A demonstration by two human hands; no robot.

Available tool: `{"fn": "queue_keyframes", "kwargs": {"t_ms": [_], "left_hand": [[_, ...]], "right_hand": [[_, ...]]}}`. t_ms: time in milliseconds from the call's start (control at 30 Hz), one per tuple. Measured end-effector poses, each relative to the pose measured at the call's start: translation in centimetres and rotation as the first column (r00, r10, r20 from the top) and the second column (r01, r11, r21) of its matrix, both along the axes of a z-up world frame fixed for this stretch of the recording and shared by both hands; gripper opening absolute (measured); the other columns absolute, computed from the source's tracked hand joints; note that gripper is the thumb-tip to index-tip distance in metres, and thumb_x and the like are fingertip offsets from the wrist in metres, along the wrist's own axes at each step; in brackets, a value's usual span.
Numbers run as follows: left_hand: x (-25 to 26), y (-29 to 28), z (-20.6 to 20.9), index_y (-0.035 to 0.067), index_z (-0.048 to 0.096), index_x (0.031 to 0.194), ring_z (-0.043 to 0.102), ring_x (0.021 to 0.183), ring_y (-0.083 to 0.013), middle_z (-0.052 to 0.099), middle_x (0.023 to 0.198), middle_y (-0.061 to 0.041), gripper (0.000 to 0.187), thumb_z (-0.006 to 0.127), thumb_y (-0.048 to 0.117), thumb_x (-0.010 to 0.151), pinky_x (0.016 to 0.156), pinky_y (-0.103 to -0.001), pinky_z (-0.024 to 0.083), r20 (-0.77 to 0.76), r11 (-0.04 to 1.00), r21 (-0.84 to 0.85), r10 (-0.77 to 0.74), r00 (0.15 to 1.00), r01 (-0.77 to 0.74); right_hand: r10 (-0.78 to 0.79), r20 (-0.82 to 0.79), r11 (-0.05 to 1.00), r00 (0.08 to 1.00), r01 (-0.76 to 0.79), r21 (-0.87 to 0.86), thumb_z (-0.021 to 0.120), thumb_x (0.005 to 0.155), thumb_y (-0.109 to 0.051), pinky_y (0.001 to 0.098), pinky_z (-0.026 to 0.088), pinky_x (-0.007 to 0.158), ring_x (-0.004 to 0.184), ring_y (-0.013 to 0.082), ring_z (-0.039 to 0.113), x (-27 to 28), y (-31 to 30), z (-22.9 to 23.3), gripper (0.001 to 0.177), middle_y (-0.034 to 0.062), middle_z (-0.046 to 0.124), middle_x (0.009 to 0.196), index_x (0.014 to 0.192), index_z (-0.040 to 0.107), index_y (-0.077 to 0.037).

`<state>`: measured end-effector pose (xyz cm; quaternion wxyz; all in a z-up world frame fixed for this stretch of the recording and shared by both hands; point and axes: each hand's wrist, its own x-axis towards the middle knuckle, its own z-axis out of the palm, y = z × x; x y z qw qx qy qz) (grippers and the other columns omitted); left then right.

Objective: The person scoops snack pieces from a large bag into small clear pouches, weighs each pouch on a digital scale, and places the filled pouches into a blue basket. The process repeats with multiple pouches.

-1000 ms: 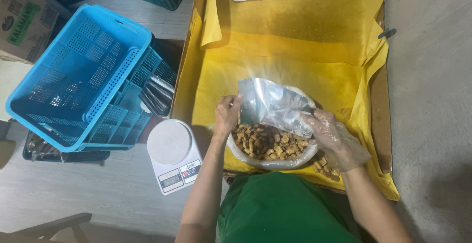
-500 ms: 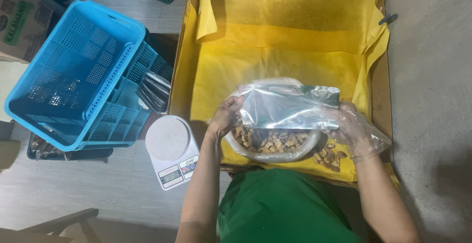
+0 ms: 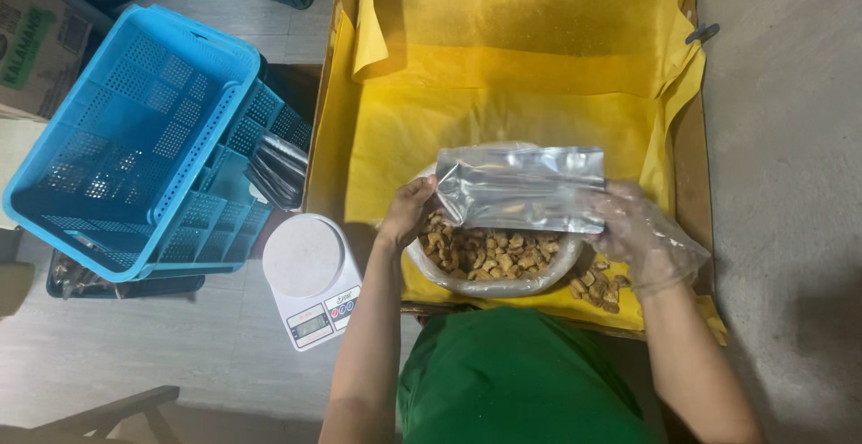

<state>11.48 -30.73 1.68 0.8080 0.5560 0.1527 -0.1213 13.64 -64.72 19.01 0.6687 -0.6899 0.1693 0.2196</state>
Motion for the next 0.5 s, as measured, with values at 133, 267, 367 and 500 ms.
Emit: {"fn": "queue_keyframes", "kwargs": {"t_ms": [133,267,367,500], "left_hand": [[-0.3,-1.5,3.5,0.011,0.053,0.137,0.062,0.110,-0.0191,0.062,0.129,-0.020,0.044,0.061,0.037,0.102,0.096,-0.040,0.057,-0.020,0.782,0.619,0.114,0.993,-0.077],[-2.2,-2.9,11.0,0.014,0.071,0.116,0.068,0.110,-0.0345,0.049,0.152,-0.013,0.026,0.070,0.027,0.093,0.097,-0.043,0.057,0.428,0.809,0.559,-0.096,0.898,-0.180],[-1.9,-5.7,15.2,0.023,0.078,0.111,0.069,0.114,-0.0372,0.049,0.149,-0.014,0.027,0.068,0.016,0.087,0.094,-0.044,0.059,0.437,0.219,0.899,-0.502,0.746,-0.379],[1.4,-6.6,18.2,0.007,0.074,0.116,0.073,0.097,-0.0360,0.048,0.154,-0.021,0.045,0.052,-0.013,0.081,0.082,-0.041,0.064,0.275,0.279,0.943,-0.353,0.894,-0.180]], "right_hand": [[0.197,0.159,0.949,0.967,-0.229,0.218,0.063,0.096,-0.036,0.0300,0.058,0.084,0.108,0.0103,0.074,-0.9,3.1,2.0,0.042,0.0001,0.074,0.126,0.124,0.065,-0.005],[0.310,0.136,0.883,0.941,-0.338,0.327,0.060,0.096,-0.041,0.0386,0.055,0.097,0.117,0.0170,0.070,-0.6,7.7,1.9,0.047,-0.0010,0.068,0.140,0.130,0.062,-0.010],[0.355,0.169,0.895,0.920,-0.386,0.223,0.058,0.093,-0.046,0.0437,0.051,0.100,0.119,0.0221,0.068,0.5,10.0,2.6,0.053,-0.0011,0.062,0.146,0.137,0.059,-0.017],[0.461,0.173,0.887,0.870,-0.455,-0.078,0.055,0.090,-0.053,0.0505,0.047,0.104,0.121,0.0289,0.065,3.2,10.3,4.8,0.062,-0.0012,0.055,0.153,0.145,0.054,-0.025]]}}
